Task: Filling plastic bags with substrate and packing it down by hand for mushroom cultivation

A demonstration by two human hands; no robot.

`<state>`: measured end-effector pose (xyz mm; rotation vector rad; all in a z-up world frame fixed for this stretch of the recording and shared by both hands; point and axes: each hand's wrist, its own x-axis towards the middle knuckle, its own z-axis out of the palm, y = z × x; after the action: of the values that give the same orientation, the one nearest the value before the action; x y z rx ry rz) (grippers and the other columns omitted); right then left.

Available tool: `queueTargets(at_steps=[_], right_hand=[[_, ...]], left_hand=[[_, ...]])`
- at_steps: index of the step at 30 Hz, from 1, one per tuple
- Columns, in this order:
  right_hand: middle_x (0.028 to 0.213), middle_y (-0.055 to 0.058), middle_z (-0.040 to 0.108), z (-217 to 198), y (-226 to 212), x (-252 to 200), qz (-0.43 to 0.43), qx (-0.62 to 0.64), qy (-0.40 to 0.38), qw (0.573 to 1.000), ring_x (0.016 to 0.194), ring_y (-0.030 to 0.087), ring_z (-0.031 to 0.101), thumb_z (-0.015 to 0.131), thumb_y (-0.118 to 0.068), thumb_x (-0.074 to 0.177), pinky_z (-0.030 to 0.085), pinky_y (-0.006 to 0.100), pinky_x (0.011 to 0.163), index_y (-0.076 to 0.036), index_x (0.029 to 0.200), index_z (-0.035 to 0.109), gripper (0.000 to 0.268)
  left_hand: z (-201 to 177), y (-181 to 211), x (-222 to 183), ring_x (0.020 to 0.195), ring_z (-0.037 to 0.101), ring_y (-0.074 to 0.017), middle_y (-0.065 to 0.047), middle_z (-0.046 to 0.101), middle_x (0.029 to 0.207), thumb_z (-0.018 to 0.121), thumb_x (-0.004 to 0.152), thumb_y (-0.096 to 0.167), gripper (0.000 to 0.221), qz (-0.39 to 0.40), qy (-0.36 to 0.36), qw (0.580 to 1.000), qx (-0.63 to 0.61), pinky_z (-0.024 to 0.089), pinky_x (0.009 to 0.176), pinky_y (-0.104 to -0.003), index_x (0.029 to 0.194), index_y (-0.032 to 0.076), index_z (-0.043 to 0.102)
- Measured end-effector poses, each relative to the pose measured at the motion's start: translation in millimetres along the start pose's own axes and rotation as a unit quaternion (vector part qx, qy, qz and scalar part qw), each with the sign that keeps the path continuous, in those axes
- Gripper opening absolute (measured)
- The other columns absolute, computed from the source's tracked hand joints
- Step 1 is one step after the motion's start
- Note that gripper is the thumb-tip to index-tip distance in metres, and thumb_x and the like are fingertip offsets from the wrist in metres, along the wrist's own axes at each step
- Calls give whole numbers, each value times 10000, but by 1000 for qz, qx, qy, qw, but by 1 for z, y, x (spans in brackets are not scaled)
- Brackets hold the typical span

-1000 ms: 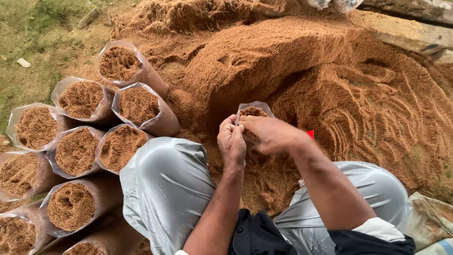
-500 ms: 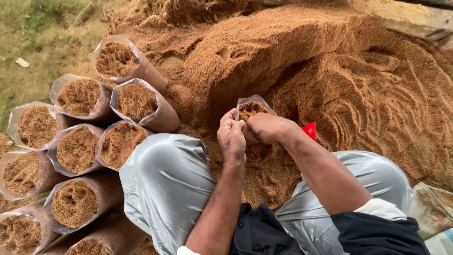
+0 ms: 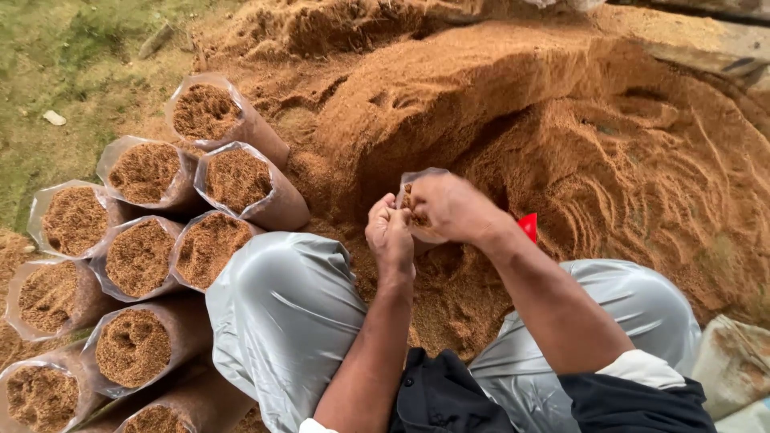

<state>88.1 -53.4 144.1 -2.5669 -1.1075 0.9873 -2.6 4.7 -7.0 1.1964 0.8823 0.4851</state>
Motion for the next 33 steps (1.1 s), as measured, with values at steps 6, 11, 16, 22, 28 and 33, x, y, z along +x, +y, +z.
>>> queueTargets(at_steps=[6,11,16,22,28,33], right_hand=[[922,134,579,38,72,12,78,-147,273,947,892,288,692,776,-331,904,609,431,783,-71,1085,555,386],[782,82,678,71,111,23,98,1,294,951,795,331,728,577,-358,960,574,462,714,-169,867,590,211],[796,104,733,72,115,12,126,110,284,944,812,389,727,591,-357,914,568,518,736,-217,907,668,160],[766,145,731,68,107,-1,75,223,298,925,765,348,725,645,-147,882,568,466,669,-154,908,731,89],[725,145,718,68,107,-6,39,205,301,930,717,375,719,655,-140,893,556,491,639,-126,873,703,54],[805,169,748,62,108,-13,86,216,290,928,802,411,729,644,-164,913,568,515,683,-124,930,720,87]], left_hand=[[-2,17,-1,1337,492,-473,-262,527,1390,646,733,43,172,102,5,992,76,408,1105,-576,639,28,503],[11,73,-20,1182,543,-387,-223,522,1210,657,851,38,50,309,-13,921,237,456,1025,-507,846,66,615],[36,66,-4,818,720,-225,-40,702,835,643,936,70,126,275,-215,824,446,583,765,-417,870,116,740],[68,-14,41,988,726,-444,-169,766,885,434,925,384,460,40,-322,795,512,552,853,-611,785,141,799],[78,-29,54,1121,694,-377,-86,773,1050,518,891,306,302,-28,-274,828,488,543,995,-533,860,281,818],[73,81,-9,1131,677,-455,-293,746,1024,534,904,174,297,-20,-278,833,479,533,988,-549,896,40,799]])
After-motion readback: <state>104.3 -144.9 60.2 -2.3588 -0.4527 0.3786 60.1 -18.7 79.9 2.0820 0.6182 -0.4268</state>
